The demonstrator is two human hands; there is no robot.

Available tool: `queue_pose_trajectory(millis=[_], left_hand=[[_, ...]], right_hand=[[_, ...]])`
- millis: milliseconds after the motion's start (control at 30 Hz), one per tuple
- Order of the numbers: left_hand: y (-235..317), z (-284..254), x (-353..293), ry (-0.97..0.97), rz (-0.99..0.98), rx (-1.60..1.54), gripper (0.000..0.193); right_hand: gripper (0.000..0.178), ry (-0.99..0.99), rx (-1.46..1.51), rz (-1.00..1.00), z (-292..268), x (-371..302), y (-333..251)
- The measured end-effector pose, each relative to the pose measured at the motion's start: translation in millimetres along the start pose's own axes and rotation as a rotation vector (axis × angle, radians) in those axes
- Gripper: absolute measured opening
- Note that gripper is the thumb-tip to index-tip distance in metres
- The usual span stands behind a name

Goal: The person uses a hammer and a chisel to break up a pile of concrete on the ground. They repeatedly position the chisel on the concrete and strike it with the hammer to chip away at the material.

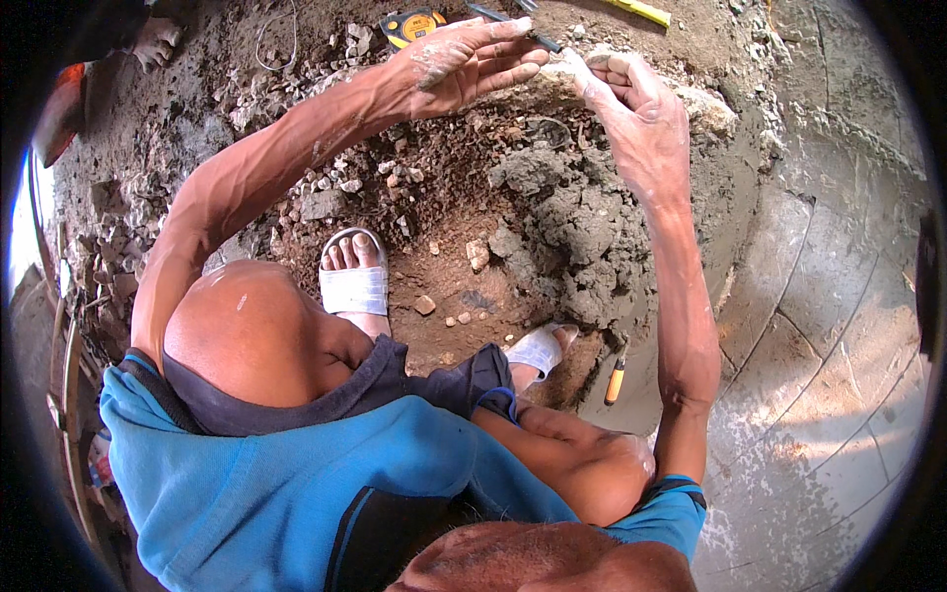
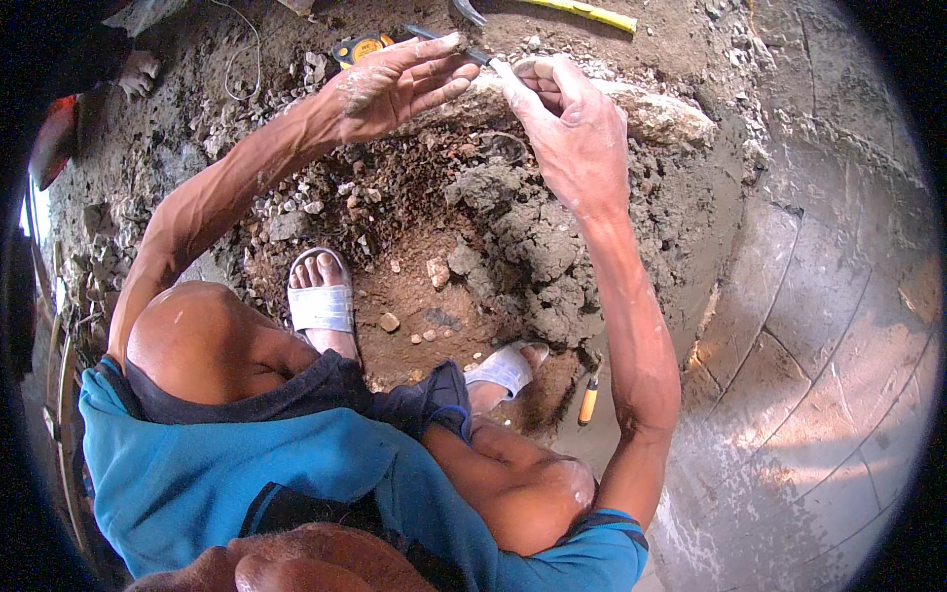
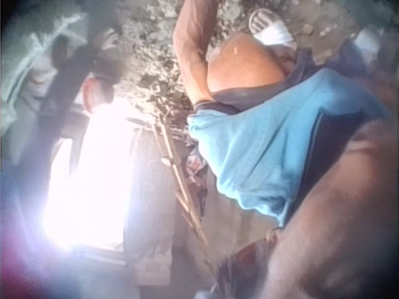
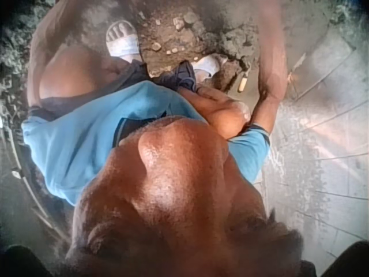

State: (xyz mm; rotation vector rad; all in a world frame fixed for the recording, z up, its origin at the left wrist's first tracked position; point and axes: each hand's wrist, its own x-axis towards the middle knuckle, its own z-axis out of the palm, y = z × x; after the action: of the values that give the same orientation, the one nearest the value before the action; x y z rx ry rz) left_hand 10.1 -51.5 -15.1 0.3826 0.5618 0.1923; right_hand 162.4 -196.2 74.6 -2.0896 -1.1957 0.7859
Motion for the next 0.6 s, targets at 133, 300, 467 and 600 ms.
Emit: queue_pose_trajectory(millis=[133,300,467,600], left_hand=[[1.0,2.8,-0.8,-0.012,-0.014,-0.013,0.026],[-3.3,-4.4,-0.5,-0.071,0.016,0.056,0.024],[-13.3,1.4,-10.6,-0.061,0.044,0.051,0.025],[-13.1,6.7,-17.6,0.009,0.081,0.12,0.025]], right_hand=[[0.025,0.017,-0.053,-0.038,4.0,1.4,8.0],[0.017,0.118,-0.371,-0.436,11.0,1.1,10.7],[0.015,0.19,-0.464,-0.667,20.5,-3.8,24.5],[0.017,0.08,-0.17,-0.301,21.6,-11.5,17.3]])
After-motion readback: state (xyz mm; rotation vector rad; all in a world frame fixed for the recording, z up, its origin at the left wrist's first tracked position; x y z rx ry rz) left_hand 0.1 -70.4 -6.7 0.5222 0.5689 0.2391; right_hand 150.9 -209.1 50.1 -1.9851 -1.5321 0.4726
